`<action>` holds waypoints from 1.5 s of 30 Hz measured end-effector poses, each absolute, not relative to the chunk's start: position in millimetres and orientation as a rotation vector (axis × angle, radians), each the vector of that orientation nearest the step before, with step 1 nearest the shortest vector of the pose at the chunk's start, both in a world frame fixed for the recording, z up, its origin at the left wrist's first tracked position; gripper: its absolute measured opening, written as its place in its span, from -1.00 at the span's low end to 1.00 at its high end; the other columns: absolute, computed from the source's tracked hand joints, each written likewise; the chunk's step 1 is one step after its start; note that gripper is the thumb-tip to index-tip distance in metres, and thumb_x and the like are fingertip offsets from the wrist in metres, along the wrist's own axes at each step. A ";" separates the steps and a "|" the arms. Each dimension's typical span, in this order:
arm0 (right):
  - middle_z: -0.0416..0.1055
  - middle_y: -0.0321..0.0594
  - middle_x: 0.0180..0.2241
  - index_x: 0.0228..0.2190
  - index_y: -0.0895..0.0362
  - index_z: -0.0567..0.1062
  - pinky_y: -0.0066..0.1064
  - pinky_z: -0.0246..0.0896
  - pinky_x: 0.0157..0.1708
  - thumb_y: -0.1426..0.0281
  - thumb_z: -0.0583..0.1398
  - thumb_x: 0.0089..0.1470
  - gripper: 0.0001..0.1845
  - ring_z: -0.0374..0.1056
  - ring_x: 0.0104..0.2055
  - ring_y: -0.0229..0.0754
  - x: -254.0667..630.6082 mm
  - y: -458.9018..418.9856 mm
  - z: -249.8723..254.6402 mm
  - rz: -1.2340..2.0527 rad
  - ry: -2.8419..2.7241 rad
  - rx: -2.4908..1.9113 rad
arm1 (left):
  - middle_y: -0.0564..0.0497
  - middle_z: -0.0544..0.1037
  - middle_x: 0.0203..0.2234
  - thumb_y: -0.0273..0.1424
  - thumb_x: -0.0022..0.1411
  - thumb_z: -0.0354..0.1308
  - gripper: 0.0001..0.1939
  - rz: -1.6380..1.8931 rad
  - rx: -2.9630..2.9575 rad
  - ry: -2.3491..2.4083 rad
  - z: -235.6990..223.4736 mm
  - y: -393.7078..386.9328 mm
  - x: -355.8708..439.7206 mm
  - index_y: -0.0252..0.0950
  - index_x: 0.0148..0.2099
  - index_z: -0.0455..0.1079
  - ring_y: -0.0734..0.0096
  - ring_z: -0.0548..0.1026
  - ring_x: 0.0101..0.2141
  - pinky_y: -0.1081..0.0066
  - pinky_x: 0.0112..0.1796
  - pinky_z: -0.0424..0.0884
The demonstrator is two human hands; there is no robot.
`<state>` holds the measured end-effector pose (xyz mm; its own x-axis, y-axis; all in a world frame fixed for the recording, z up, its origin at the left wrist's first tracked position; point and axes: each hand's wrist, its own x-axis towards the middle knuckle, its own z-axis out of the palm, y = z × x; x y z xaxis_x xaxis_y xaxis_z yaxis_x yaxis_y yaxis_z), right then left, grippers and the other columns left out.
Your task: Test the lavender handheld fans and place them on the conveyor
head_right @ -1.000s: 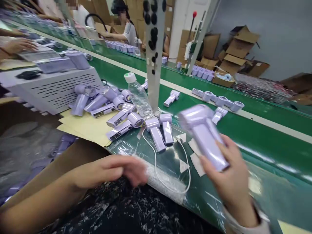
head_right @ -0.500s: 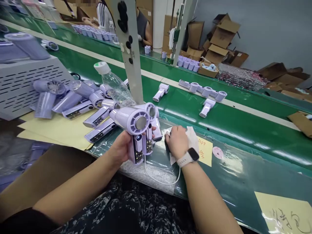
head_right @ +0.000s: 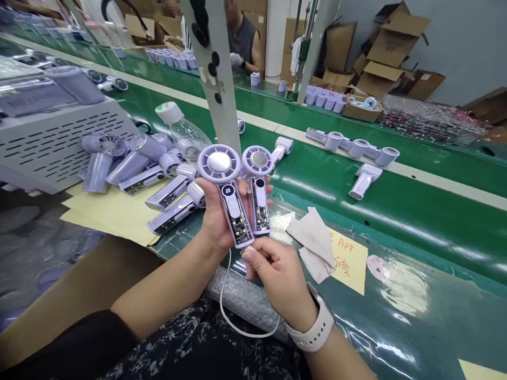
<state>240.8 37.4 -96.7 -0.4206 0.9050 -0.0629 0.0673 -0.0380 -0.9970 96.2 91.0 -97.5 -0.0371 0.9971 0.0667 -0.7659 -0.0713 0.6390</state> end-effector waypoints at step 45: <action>0.52 -0.15 -0.25 -0.46 0.06 0.40 -0.25 0.34 -0.14 0.15 0.08 0.44 -0.57 0.44 -0.19 -0.10 242.5 30.3 -119.0 1.205 -1.676 -1.045 | -0.04 0.60 -0.17 0.41 -0.10 0.29 -0.26 1.700 0.613 0.456 -104.5 78.4 93.5 -0.22 -0.45 0.35 0.07 0.61 -0.11 0.19 -0.19 0.60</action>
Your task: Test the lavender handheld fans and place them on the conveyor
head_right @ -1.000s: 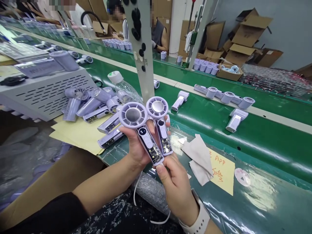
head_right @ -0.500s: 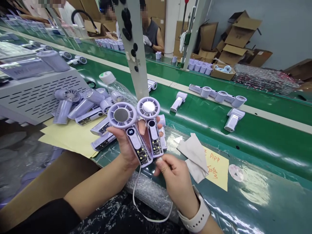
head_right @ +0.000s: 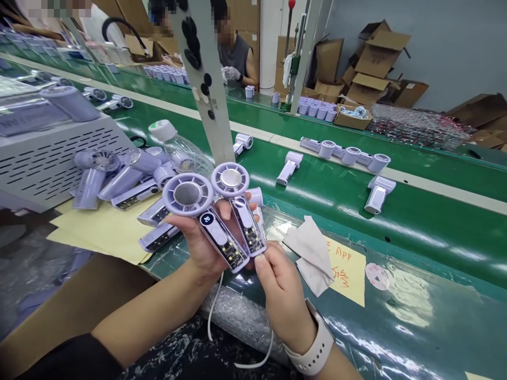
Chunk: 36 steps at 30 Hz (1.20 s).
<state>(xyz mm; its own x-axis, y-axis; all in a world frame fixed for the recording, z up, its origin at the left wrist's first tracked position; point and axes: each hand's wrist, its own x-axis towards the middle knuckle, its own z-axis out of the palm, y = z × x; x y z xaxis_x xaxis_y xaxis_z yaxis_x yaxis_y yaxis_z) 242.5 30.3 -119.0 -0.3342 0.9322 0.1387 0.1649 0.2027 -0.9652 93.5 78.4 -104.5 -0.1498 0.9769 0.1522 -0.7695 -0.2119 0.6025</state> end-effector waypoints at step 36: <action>0.62 -0.03 -0.17 -0.20 0.10 0.63 -0.07 0.43 -0.07 -0.25 0.06 0.29 -0.29 0.54 -0.11 0.08 300.2 91.4 -85.7 1.099 -1.626 -1.307 | -0.12 0.60 -0.43 0.35 0.18 0.07 -0.26 0.514 0.634 0.261 -148.2 67.2 104.4 -0.29 -0.35 0.52 0.20 0.64 -0.34 0.36 -0.38 0.55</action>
